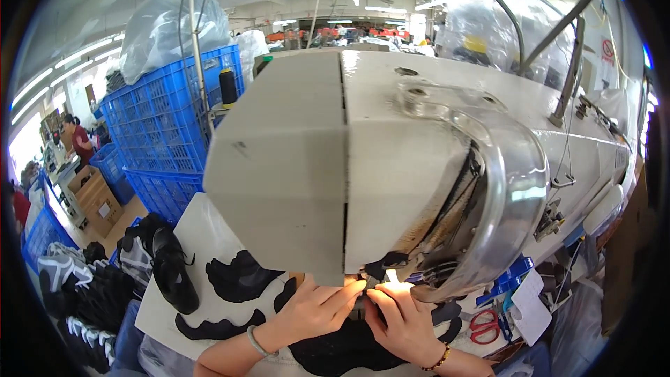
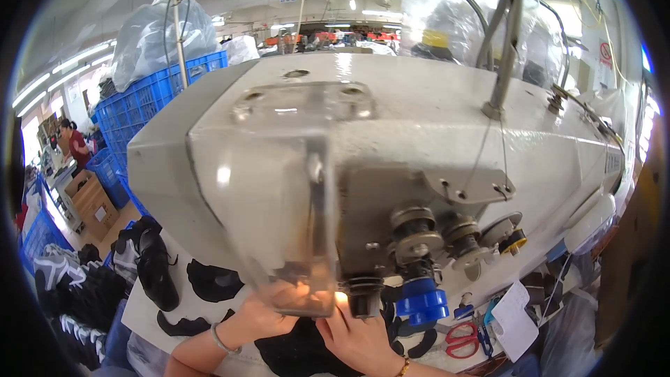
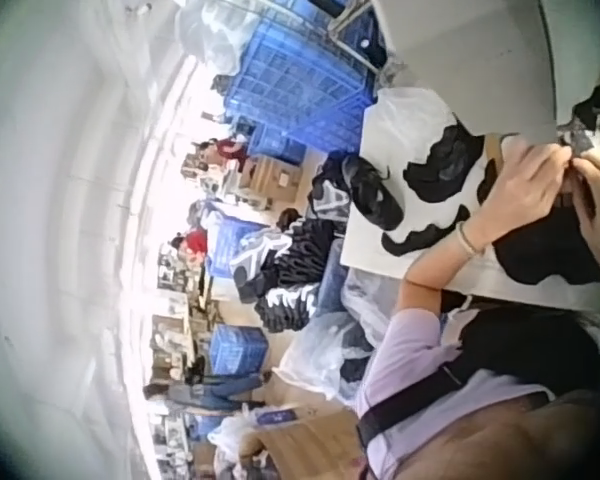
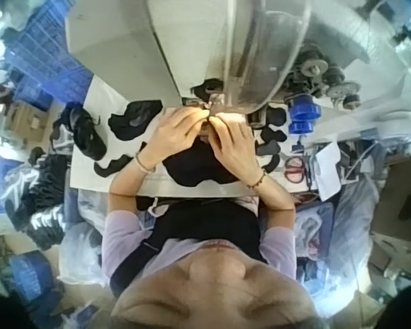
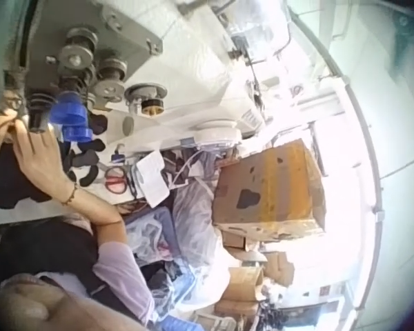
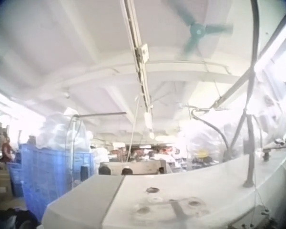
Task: Stitch together black leather shoe components using an industrial sewing machine.
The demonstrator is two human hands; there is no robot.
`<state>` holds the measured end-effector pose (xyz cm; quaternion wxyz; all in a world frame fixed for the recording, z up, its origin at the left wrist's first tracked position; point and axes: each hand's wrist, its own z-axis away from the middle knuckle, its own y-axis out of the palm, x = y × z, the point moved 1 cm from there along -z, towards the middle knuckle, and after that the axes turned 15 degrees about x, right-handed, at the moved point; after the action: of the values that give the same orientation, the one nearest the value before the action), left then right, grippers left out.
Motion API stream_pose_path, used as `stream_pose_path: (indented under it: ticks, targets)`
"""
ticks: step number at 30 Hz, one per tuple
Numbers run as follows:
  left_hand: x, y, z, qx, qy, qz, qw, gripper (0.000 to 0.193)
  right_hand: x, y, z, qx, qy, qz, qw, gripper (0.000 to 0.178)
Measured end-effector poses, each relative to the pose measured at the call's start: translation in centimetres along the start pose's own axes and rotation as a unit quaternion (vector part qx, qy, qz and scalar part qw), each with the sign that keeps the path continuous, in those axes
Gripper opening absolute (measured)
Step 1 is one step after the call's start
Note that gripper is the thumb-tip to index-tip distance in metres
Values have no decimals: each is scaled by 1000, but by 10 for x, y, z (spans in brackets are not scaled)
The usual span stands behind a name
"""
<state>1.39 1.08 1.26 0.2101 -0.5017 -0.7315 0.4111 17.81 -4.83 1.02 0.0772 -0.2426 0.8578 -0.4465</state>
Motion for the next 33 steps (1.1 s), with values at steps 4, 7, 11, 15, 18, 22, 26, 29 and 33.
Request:
stream_pose_path:
  ticks: [4, 7, 11, 15, 18, 22, 26, 29, 33]
  targets:
    - [-5, -2, -2, -6, 48, -115, 992, 19, 0, 2, -2, -40, 3, -17, 999, 34]
    - [-9, -2, -3, 9, 49, -144, 988, 19, -5, 2, 4, -9, 21, -69, 997, 34]
    - [-17, -7, -10, 10, 56, -195, 979, 17, -18, 2, 3, -1, -2, -99, 995, 34]
    - [-18, -4, -12, 0, 68, -214, 974, 19, -23, 0, 1, -15, -11, -111, 994, 32]
    - [-16, 12, -6, 18, 39, -249, 968, 19, -27, 1, 1, -7, 2, -122, 993, 29]
    - [-22, 12, -10, 4, 26, -257, 966, 21, -35, 9, 6, -15, 13, -120, 993, 30]
    - [-23, 11, -5, -3, 18, -230, 973, 21, -32, 7, 6, -28, 0, -133, 991, 33]
    - [-13, 8, -2, -8, 34, -216, 976, 22, -31, 5, 3, -8, -4, -124, 992, 34]
    - [-6, 5, 2, -32, -24, -17, 999, 23, -33, 6, 8, 19, -3, -108, 994, 35]
